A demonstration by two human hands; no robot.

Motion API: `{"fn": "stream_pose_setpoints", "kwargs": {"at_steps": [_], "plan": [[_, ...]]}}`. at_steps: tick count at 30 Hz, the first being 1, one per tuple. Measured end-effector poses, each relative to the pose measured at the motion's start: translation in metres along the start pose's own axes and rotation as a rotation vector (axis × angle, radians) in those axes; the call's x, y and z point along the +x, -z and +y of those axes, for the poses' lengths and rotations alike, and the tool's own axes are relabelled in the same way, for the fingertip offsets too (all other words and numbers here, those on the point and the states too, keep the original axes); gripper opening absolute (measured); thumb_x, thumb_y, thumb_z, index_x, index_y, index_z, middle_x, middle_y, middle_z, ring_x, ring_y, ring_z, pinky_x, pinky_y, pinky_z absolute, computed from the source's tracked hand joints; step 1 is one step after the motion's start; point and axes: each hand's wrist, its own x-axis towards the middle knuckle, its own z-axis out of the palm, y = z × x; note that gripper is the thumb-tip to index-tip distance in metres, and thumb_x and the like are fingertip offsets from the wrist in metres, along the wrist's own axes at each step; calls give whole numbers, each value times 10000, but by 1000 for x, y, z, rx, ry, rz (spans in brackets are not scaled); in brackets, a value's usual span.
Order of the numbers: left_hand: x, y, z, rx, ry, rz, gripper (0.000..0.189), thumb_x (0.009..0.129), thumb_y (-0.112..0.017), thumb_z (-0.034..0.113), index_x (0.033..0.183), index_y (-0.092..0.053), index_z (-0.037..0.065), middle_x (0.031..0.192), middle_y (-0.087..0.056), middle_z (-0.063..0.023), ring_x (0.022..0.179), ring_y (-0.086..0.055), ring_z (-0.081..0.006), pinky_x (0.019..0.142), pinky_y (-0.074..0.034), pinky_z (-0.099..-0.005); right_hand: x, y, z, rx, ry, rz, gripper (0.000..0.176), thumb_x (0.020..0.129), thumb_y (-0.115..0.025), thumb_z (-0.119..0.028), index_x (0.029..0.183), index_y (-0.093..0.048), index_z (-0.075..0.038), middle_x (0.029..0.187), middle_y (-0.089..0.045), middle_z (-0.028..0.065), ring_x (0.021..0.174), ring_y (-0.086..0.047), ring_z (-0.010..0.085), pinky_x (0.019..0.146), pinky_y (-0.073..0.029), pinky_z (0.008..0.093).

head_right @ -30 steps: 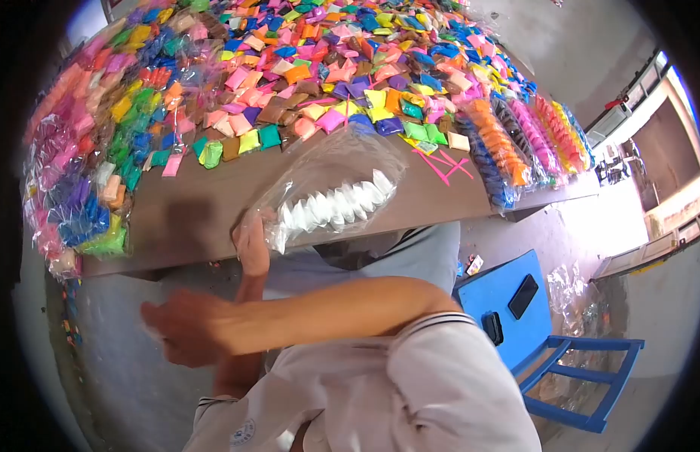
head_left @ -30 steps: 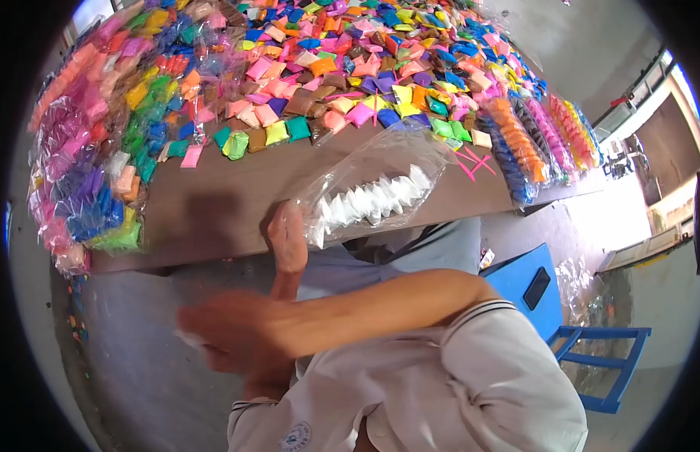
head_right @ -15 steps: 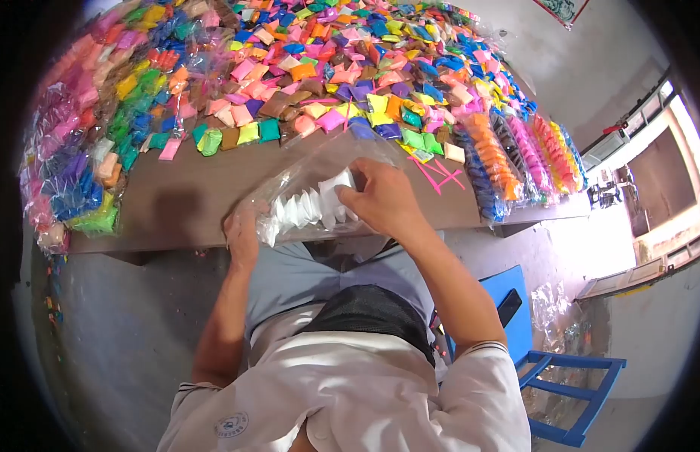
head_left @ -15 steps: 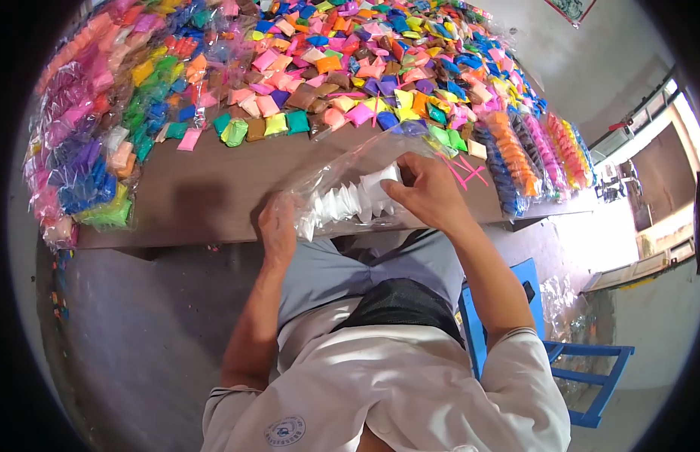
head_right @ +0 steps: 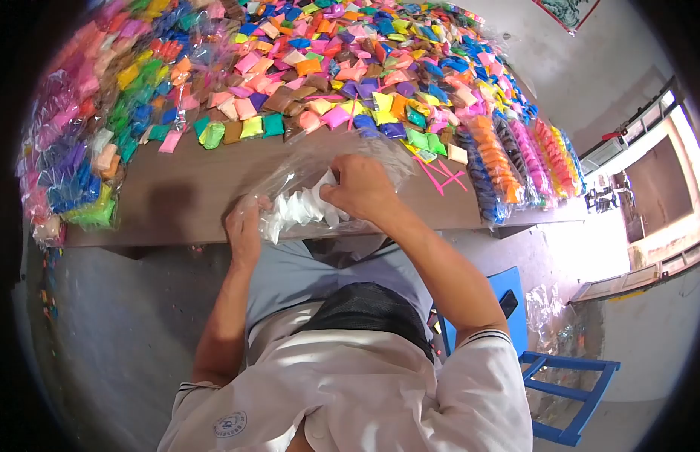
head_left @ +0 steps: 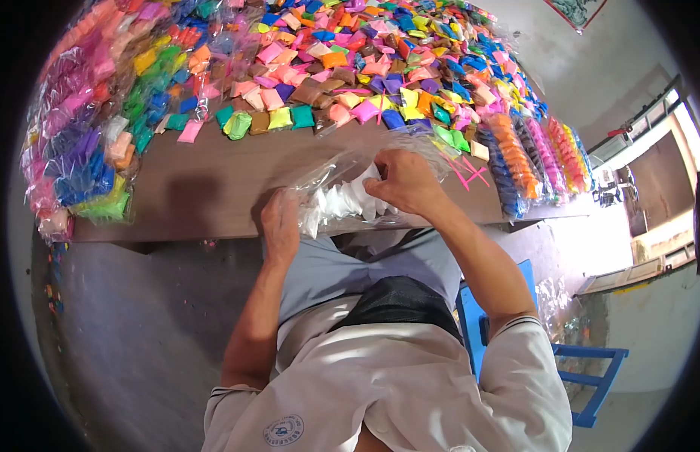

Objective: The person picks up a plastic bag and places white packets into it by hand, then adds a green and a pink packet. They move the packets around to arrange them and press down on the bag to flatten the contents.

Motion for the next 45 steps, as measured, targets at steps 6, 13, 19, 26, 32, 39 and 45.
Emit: {"fn": "stream_pose_setpoints", "kwargs": {"at_steps": [6, 13, 19, 26, 32, 39, 45], "plan": [[0, 1, 0, 49, 1, -1, 283, 961, -447, 180, 882, -628, -22, 838, -634, -84, 800, -579, -166, 764, -451, -300, 5, 11, -4, -120, -31, -122, 312, 685, -658, -278, 810, -658, 7, 794, -659, 212, 794, -655, 384, 749, -518, 464], [0, 1, 10, 27, -13, -8, 277, 953, -447, 168, 880, -632, -24, 850, -643, -85, 822, -585, -167, 771, -454, -308, 10, 2, -10, -168, -6, -117, 306, 689, -642, -281, 751, -624, 18, 751, -639, 221, 749, -632, 393, 723, -495, 462], [2, 1, 9, -29, -2, 2, 252, 942, -492, 176, 902, -629, -31, 810, -638, -112, 746, -577, -178, 712, -463, -321, 15, 2, -2, -20, -29, -197, 303, 711, -645, -264, 791, -646, 28, 754, -662, 211, 768, -666, 349, 743, -519, 443], [15, 16, 5, -18, 75, -26, 346, 972, -485, 255, 862, -646, -32, 819, -663, -92, 782, -592, -165, 741, -462, -325, 17, 10, -4, 262, -222, -417, 336, 729, -643, -275, 838, -668, 42, 784, -674, 221, 837, -670, 356, 804, -516, 433], [18, 25, 3, 14, 80, -3, 387, 987, -469, 286, 875, -655, -34, 825, -668, -75, 792, -588, -154, 736, -456, -304, 14, -2, -17, -81, 8, -220, 342, 726, -637, -303, 803, -654, 30, 813, -660, 222, 824, -645, 379, 770, -497, 451], [14, 22, 7, 58, 84, 23, 448, 1010, -413, 302, 836, -659, -29, 825, -673, -86, 810, -607, -181, 775, -466, -318, 20, -19, -26, -225, 9, -293, 349, 741, -619, -308, 844, -677, 20, 872, -665, 234, 877, -655, 385, 826, -507, 467], [12, 21, 6, 37, 54, 50, 413, 998, -437, 289, 865, -655, -34, 816, -667, -87, 779, -598, -178, 741, -465, -318, 19, -33, -29, -280, 54, -320, 347, 758, -621, -331, 840, -692, -1, 876, -678, 217, 881, -662, 370, 826, -511, 471]]}}
